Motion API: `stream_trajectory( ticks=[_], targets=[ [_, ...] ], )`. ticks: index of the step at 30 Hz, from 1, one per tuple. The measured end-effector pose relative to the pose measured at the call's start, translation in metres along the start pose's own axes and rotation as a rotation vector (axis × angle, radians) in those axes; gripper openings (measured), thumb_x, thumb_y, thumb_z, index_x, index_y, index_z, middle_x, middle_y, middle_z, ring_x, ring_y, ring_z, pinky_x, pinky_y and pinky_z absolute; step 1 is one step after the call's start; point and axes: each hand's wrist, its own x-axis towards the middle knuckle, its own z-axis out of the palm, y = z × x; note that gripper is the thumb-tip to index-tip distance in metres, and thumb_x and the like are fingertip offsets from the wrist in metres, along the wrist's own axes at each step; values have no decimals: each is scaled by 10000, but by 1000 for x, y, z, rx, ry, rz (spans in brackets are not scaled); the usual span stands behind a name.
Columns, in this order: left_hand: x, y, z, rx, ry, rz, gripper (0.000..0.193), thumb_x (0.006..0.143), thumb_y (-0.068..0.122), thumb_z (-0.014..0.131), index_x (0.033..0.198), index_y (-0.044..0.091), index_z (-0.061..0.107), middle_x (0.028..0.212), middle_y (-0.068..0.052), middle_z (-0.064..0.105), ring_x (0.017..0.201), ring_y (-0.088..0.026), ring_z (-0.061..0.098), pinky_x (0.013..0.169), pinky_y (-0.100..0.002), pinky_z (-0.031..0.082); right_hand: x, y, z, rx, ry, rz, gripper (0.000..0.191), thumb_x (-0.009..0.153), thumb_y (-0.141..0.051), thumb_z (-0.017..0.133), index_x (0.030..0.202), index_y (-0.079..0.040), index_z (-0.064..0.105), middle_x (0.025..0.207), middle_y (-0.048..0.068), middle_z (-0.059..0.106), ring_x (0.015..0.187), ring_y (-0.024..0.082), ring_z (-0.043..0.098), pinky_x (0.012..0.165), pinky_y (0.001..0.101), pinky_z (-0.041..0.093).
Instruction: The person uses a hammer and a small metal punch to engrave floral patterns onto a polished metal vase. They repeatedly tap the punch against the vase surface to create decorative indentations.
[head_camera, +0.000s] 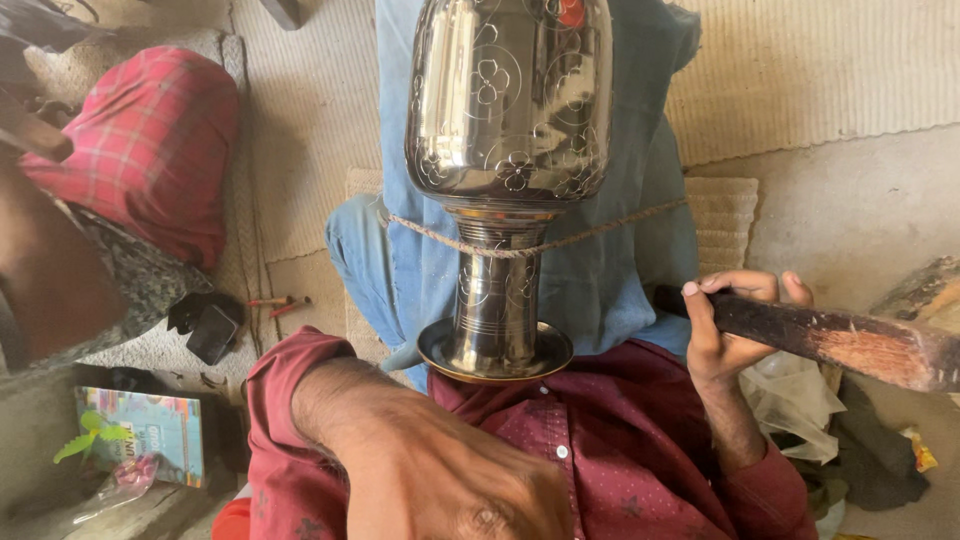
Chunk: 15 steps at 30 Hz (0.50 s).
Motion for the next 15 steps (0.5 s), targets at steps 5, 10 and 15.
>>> stream_trajectory(
  ticks=[5,10,15],
  targets=[
    [11,26,-21,238,114,4,324,1067,292,503,851,59,434,786,-141,505,720,-331,562,644,-460,414,3,-7,3,-26,-15,-10,753,1035,134,694,1541,-96,185,1035,122,570,855,185,596,811,294,541],
    [3,60,-64,865,490,-46,104,1095,172,562,1095,72,588,1091,-65,679,889,-209,683,710,-364,561,8,-14,7,-164,-96,8,727,1015,71,727,1547,-8,238,1025,116,638,890,182,646,824,287,542],
    [10,52,-83,1231,809,-415,411,963,-52,833,1289,16,591,1296,-106,683,1012,-130,760,798,-278,643,4,-21,6,-189,-111,173,648,988,33,766,1518,74,396,927,98,652,815,165,615,808,281,516]
  ],
)
